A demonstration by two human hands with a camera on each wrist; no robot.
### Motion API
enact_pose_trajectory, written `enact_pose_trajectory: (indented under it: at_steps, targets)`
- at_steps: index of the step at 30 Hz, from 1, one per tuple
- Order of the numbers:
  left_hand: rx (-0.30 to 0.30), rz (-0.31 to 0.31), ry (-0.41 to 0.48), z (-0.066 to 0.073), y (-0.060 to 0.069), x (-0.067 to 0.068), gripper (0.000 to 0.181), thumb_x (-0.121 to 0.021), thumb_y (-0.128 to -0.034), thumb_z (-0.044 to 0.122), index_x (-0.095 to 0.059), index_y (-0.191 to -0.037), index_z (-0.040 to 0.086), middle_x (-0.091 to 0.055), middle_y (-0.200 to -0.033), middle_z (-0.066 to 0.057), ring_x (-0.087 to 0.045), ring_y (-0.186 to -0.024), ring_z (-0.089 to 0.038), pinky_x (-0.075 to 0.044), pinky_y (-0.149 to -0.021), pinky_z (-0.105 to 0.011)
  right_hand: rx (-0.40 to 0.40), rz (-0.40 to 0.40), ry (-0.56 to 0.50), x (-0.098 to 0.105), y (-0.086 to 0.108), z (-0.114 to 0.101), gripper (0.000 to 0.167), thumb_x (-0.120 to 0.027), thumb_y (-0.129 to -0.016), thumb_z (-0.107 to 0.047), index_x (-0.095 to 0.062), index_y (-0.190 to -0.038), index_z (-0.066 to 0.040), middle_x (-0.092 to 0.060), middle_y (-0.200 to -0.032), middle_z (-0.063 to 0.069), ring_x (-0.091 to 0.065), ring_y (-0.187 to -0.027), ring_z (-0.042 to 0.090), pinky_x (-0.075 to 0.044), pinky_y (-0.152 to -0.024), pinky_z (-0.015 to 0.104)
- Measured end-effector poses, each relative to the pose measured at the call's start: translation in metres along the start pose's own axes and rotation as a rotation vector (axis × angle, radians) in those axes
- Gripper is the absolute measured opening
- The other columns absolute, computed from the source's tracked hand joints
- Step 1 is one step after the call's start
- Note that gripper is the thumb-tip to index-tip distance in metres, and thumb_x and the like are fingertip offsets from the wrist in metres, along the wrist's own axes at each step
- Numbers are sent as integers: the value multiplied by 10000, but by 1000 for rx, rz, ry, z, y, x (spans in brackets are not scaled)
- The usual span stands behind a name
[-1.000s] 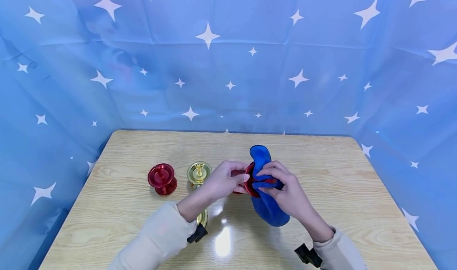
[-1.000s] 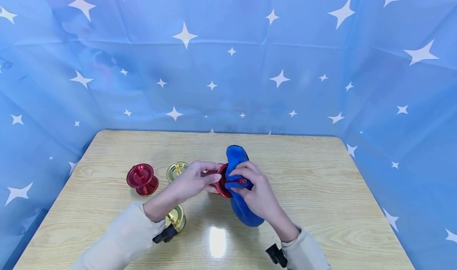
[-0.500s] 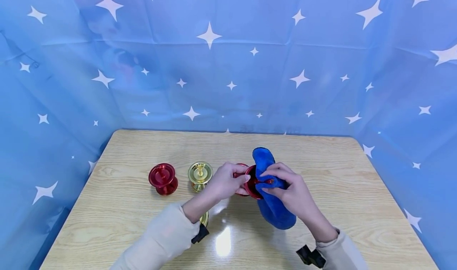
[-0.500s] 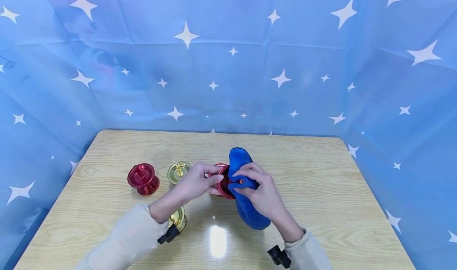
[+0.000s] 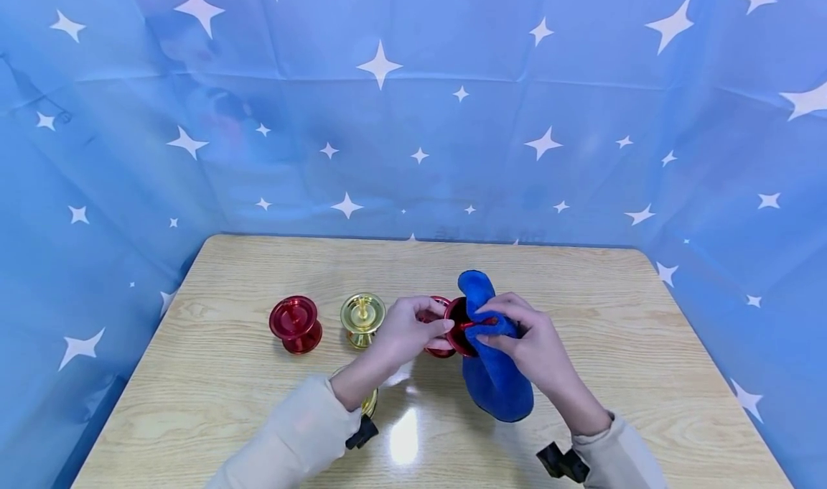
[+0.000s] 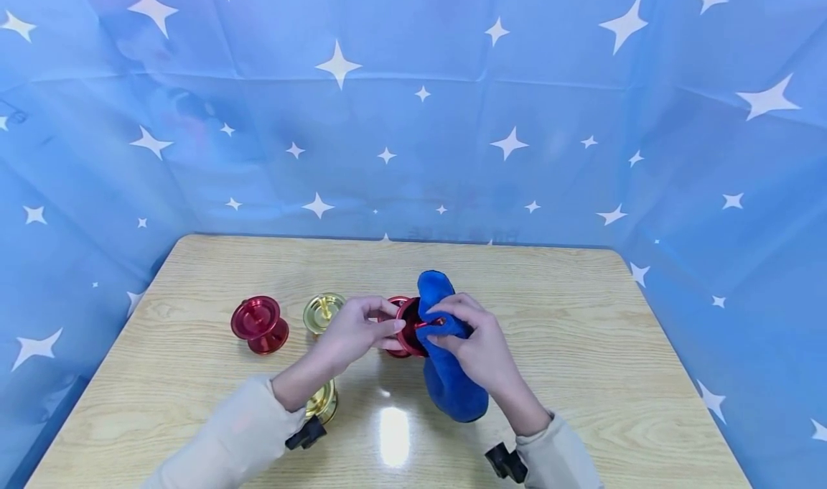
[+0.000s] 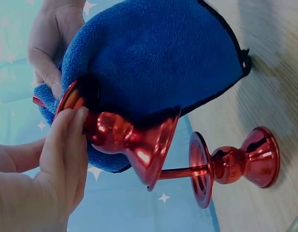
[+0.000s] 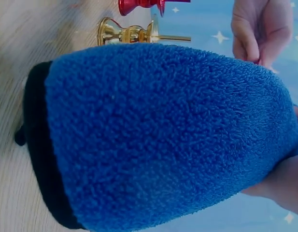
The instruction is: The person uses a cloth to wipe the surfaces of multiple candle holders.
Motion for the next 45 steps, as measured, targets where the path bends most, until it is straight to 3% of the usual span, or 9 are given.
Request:
enact_pose_trajectory:
  at_steps: [7,10,15,22,27,33,38,45]
  targets:
    - [5,45,-98,1,2,1,56,-646,-818,-14,-616,-812,-61,-599,-717,-101,-652,-570,-221,-541,-578,-290,-1,-8,7,4,2,-5,241,-709,-770,-21,-685,-999,-93,-602,-1034,16,-535,-1002,192,-470,-831,400]
    - [14,50,-110,0,2,1,59,-654,-809,-18,-611,-795,-56,-590,-694,-99,-650,-563,-204,-537,-567,-266,18,-20,10,7,3,-9,239,-708,-771,-22,-686,-999,-91,-598,-1037,21,-541,-994,200,-483,-816,380]
    - [1,13,-30,-1,2,0,63,-630,-814,-53,-599,-839,-102,-568,-711,-107,-641,-567,-185,-544,-589,-287,37,-28,9,18,5,-14,231,-700,-782,-27,-686,-1003,-93,-597,-1034,3,-547,-977,152,-479,-803,259]
    - [-14,-83,77,3,3,2,124,-550,-866,-74,-562,-969,-142,-582,-851,-150,-620,-625,-150,-547,-646,-309,74,35,1,34,4,-19,254,-688,-782,9,-681,-1026,-60,-599,-1037,31,-556,-962,112,-460,-807,180]
    - [-26,-136,47,8,4,2,137,-530,-886,-54,-564,-999,-126,-592,-868,-154,-624,-647,-169,-547,-645,-316,105,-51,72,22,4,-15,305,-716,-760,-10,-685,-1047,-110,-593,-1069,-18,-541,-1009,133,-481,-816,251]
    - [-44,-135,-84,10,5,2,135,-544,-886,-33,-591,-993,-100,-600,-895,-149,-653,-654,-243,-547,-627,-353,221,-162,190,4,5,-14,370,-712,-709,96,-684,-1035,-76,-566,-1049,-10,-530,-1008,216,-506,-784,368]
    - [-62,-130,-150,9,5,1,152,-554,-887,-12,-604,-1006,-93,-623,-900,-153,-657,-638,-247,-546,-602,-349,303,-162,242,-4,7,-15,391,-692,-665,185,-687,-982,-43,-554,-1018,-5,-545,-953,209,-521,-719,286]
    - [-46,-95,-158,9,4,1,151,-582,-877,13,-626,-995,-72,-637,-862,-129,-650,-599,-244,-545,-571,-349,310,-134,200,-12,9,-11,407,-643,-653,240,-682,-937,-50,-556,-1011,-3,-534,-936,183,-522,-714,275]
Point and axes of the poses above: each hand's wrist, its own y-axis away from the middle knuckle, its own x-axis out of the back of the hand, z = x × y, the point moved 5 cm from there along -y, towards the middle knuckle
